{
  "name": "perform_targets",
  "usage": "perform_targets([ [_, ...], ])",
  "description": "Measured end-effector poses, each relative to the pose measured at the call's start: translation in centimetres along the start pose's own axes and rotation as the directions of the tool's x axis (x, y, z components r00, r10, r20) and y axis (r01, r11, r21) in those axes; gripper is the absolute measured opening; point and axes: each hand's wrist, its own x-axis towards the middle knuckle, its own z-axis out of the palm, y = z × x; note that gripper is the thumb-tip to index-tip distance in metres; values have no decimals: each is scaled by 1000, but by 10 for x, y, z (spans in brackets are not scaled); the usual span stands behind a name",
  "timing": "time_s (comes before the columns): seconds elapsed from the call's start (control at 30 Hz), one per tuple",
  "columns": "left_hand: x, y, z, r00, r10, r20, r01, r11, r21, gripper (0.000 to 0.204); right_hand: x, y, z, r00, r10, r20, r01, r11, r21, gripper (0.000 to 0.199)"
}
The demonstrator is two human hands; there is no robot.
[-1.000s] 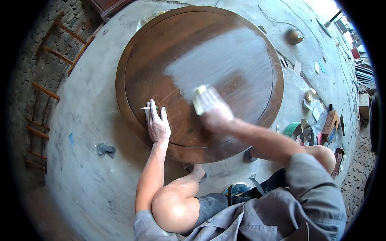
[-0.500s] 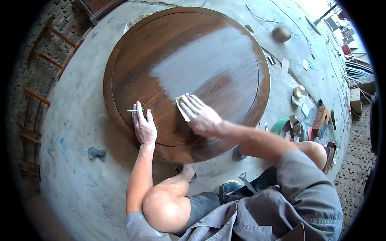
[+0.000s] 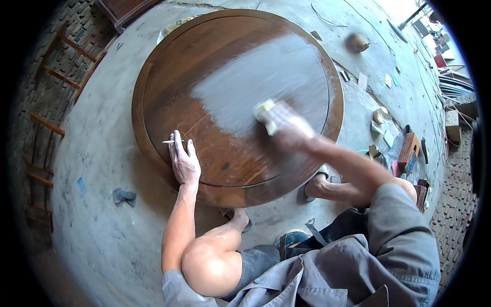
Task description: The person sits on the floor and sands a round wooden table with sandpaper. They use both hands to rub the surface, occasionally switching sandpaper sheets and continuing to sand the tabletop.
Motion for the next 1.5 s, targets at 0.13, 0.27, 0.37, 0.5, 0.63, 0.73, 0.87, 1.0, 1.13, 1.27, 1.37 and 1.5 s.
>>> perform_targets([
  [0.13, 5, 14, -2, 998, -61, 26, 61, 998, 14, 55, -11, 59, -15, 943, 332, -13, -298, 828, -475, 70],
  [0.27, 1, 7, 1, 999, -18, 28, 18, 1000, -10, 54, 10, -106, 6, 1000, -5, 31, 6, 1000, -30, 66],
  [0.37, -2, 3, -2, 999, -22, 33, 23, 1000, -21, 53, 0, -57, 14, 996, -88, -27, 91, 986, 141, 63],
  [0.5, 4, 9, 2, 1000, -22, 1, 22, 1000, -15, 54, -37, 77, -21, 933, 333, -133, -349, 929, -124, 64],
  [0.63, 1, 4, -4, 999, -31, 20, 31, 999, 19, 54, -8, -62, -3, 987, 155, -29, -156, 988, -19, 69],
  [0.73, 1, 6, -3, 999, -15, 40, 16, 1000, -19, 54, -6, -100, 11, 1000, -15, -8, 16, 985, 172, 68],
  [0.87, 2, 3, -1, 1000, -3, 17, 3, 1000, -28, 53, -36, 39, -22, 983, 179, -36, -181, 982, -55, 64],
  [1.0, 3, 7, 1, 1000, -19, 16, 20, 999, -30, 53, -32, -4, -9, 926, 363, -106, -369, 929, -37, 68],
  [1.13, 2, 4, 0, 999, 11, 39, -10, 1000, -20, 53, -11, -115, 15, 998, 59, -18, -53, 971, 232, 70],
  [1.27, 4, 7, -1, 999, 0, 38, 2, 999, -47, 52, -52, 28, -5, 993, 116, -5, -116, 991, -70, 61],
  [1.37, 1, 7, 4, 999, -6, 37, 8, 999, -37, 52, -59, 61, -4, 926, 376, -31, -355, 838, -414, 67],
  [1.5, 4, 6, 3, 999, 18, 31, -17, 1000, -26, 52, -32, -108, 28, 995, 94, -35, -89, 988, 127, 67],
])
